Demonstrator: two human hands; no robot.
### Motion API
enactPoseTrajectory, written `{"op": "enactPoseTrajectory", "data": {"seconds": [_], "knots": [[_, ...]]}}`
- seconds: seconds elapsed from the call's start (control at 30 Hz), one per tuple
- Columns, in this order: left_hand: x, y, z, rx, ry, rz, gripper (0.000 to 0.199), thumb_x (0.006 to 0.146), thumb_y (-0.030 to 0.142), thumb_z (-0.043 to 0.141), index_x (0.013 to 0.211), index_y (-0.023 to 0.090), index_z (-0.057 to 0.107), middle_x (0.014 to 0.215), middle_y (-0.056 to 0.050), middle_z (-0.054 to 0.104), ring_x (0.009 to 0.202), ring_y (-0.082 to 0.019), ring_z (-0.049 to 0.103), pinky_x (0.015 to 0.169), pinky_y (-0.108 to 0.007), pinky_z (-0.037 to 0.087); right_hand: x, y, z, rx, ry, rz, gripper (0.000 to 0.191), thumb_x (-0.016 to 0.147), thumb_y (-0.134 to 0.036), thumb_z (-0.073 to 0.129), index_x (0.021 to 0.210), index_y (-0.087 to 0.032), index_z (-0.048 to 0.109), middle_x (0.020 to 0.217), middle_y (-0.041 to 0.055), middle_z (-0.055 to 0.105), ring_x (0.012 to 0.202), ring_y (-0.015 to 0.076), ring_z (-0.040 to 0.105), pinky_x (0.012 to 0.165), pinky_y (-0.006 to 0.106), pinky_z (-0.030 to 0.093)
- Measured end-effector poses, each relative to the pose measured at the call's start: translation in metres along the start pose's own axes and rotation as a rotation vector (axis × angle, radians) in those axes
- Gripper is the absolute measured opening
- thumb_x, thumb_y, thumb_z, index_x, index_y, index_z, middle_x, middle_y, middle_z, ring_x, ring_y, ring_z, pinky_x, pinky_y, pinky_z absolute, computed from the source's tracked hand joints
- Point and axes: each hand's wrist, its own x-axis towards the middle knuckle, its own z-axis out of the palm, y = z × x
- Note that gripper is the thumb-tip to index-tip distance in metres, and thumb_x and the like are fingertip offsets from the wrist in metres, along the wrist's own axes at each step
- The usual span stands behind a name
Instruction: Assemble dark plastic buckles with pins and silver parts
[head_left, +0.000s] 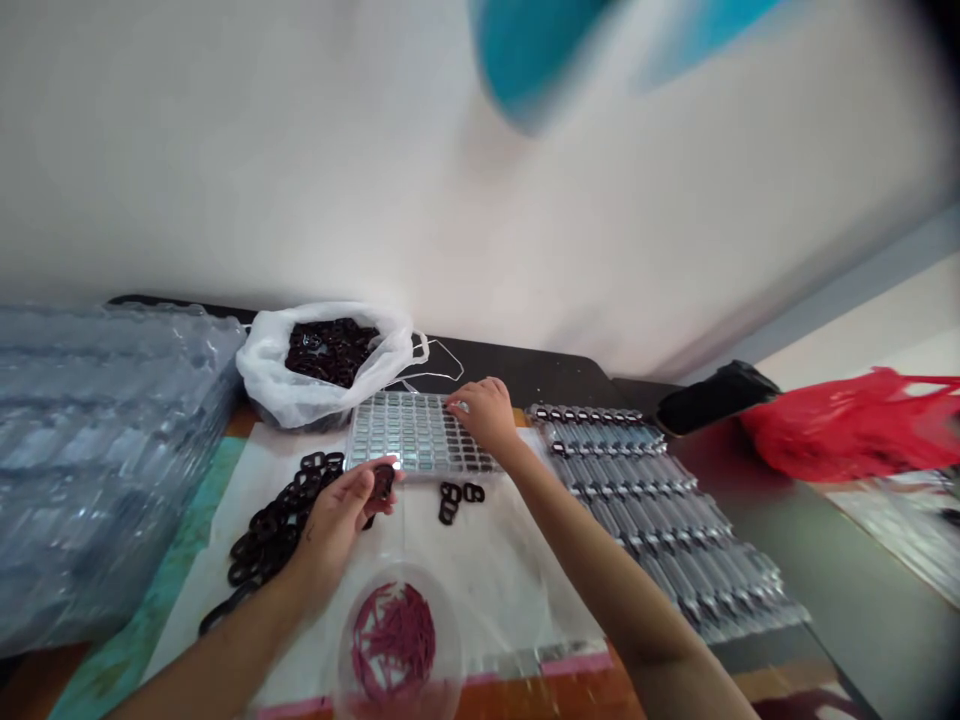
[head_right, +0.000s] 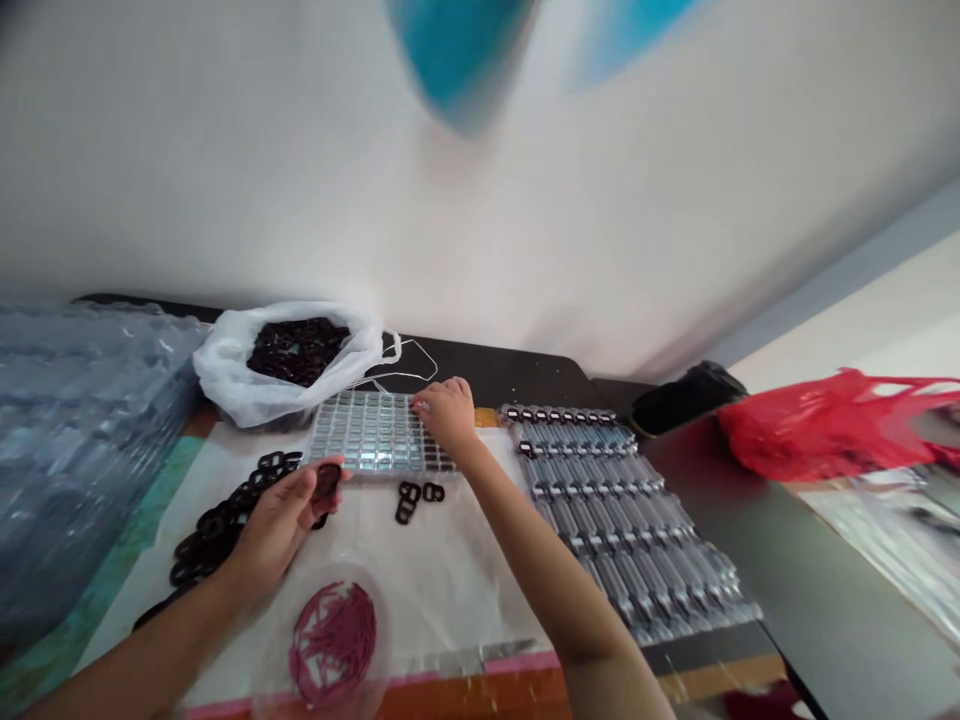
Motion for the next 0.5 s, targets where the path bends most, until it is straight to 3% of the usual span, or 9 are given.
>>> {"op": "enactPoseTrajectory", "data": {"seconds": [0.13, 0.27, 0.37, 0.5], "knots": [[0.000, 0.004, 0.007, -0.118, -0.021, -0.041, 0.050, 0.062, 0.053, 0.088, 0.092, 0.015, 0.077, 0.083, -0.008, 0.073, 0.063, -0.013, 0.061, 0.060, -0.024, 0.050, 0.000, 0.006, 0.010, 0.001, 0.010, 0.001, 0.009, 0.085, -0.023, 0.071, 0.082, -0.028, 0.077, 0.089, 0.0001, 0.077, 0.087, 0.0190, 0.059, 0.103, 0.043, 0.030], [-0.001, 0.006, 0.010, -0.149, -0.029, -0.082, 0.050, 0.060, 0.050, 0.090, 0.092, 0.014, 0.077, 0.081, -0.008, 0.073, 0.062, -0.012, 0.061, 0.060, -0.023, 0.050, 0.008, 0.010, 0.012, 0.023, -0.001, -0.018, 0.009, 0.082, -0.024, 0.072, 0.076, -0.028, 0.077, 0.082, 0.0002, 0.076, 0.080, 0.0180, 0.059, 0.099, 0.043, 0.034], [-0.002, 0.005, 0.009, -0.151, -0.065, -0.088, 0.050, 0.063, 0.050, 0.089, 0.095, 0.013, 0.077, 0.083, -0.008, 0.073, 0.062, -0.012, 0.061, 0.060, -0.022, 0.050, 0.014, 0.009, 0.006, 0.051, -0.006, -0.017, 0.010, 0.080, -0.021, 0.074, 0.072, -0.025, 0.076, 0.079, 0.0017, 0.076, 0.078, 0.0184, 0.060, 0.094, 0.043, 0.037], [-0.001, 0.005, 0.008, -0.173, -0.110, -0.074, 0.047, 0.067, 0.050, 0.087, 0.095, 0.015, 0.077, 0.083, -0.007, 0.073, 0.062, -0.011, 0.060, 0.061, -0.022, 0.048, 0.004, -0.008, -0.014, 0.147, 0.023, 0.008, 0.006, 0.082, -0.019, 0.072, 0.080, -0.023, 0.076, 0.084, 0.0031, 0.077, 0.082, 0.0208, 0.063, 0.086, 0.039, 0.043]]}}
